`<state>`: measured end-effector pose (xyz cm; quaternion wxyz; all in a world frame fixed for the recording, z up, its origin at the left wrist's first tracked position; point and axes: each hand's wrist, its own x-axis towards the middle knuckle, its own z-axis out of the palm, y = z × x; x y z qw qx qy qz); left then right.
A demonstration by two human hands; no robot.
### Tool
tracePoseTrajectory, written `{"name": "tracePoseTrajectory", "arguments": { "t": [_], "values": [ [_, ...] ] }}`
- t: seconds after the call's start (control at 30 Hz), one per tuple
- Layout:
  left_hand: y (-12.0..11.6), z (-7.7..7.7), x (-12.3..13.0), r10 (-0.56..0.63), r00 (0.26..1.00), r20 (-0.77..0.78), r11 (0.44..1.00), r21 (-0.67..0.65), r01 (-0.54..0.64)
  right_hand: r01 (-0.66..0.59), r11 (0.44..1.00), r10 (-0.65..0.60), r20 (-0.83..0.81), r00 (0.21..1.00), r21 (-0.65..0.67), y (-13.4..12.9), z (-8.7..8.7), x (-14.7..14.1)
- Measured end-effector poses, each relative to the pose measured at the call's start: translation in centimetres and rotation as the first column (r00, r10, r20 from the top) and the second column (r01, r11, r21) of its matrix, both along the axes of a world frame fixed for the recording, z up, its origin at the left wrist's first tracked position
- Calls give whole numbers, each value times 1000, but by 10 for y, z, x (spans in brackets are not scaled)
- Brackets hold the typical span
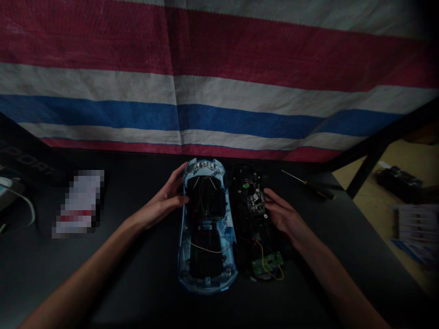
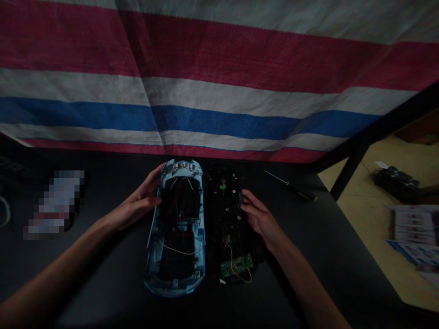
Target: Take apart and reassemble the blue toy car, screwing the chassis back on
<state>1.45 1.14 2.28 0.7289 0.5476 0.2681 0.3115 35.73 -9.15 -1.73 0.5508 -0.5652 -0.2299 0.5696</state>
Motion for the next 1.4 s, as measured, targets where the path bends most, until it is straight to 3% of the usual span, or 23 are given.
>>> {"name": "tracePoseTrajectory", "arguments": {
  "t": [0.93, 1.4],
  "values": [
    [2, -5, -1, -20, 1000, 23, 1000, -4, 20, -56, 994, 51, 54, 997, 96, 3, -3, 1],
    [1, -1, -1, -38, 999, -9, 999, 12, 38, -18, 998, 17, 21, 1000, 63, 1, 0, -2]
  ]
}}
